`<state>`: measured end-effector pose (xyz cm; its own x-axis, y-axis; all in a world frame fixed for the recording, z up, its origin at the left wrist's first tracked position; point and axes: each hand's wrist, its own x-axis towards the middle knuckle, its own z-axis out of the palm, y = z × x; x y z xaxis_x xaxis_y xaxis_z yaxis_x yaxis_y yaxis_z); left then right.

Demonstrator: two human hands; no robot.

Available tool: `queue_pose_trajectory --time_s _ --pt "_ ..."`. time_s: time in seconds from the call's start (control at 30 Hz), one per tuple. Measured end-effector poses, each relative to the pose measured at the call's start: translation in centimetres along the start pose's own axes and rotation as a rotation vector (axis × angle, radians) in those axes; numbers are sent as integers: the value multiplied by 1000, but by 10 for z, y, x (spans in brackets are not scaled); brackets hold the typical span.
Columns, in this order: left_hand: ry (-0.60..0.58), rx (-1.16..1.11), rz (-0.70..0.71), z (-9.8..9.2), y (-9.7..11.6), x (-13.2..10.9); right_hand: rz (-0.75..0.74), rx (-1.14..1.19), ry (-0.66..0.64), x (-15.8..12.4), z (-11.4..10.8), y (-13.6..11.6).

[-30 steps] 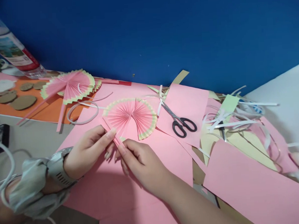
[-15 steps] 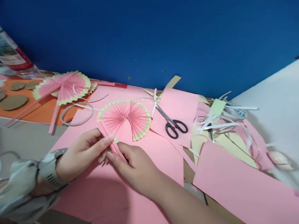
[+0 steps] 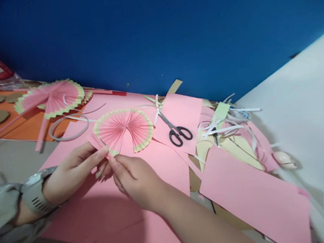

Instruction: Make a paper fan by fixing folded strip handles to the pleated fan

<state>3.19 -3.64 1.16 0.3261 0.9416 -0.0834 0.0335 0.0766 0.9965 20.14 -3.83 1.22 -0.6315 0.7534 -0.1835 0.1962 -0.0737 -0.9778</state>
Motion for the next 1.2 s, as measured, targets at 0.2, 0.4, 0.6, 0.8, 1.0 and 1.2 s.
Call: queue_pose_trajectory --time_s 0.2,0.4,0.6,0.8,1.0,1.2 --pt "-19 -5 4 -1 2 0 4 85 48 1 1 -1" --pt "0 4 9 0 0 2 43 51 36 0 2 0" --pt "32 -63 -40 0 -4 0 64 -33 -18 -2 -1 -4" --pt "26 -51 -89 0 0 1 130 11 -76 -4 -1 -11" --pt "22 -88 -52 0 0 1 139 62 -83 -4 -3 -6" --pt "-11 -124 -69 -1 -2 0 121 148 -131 -2 -7 -6"
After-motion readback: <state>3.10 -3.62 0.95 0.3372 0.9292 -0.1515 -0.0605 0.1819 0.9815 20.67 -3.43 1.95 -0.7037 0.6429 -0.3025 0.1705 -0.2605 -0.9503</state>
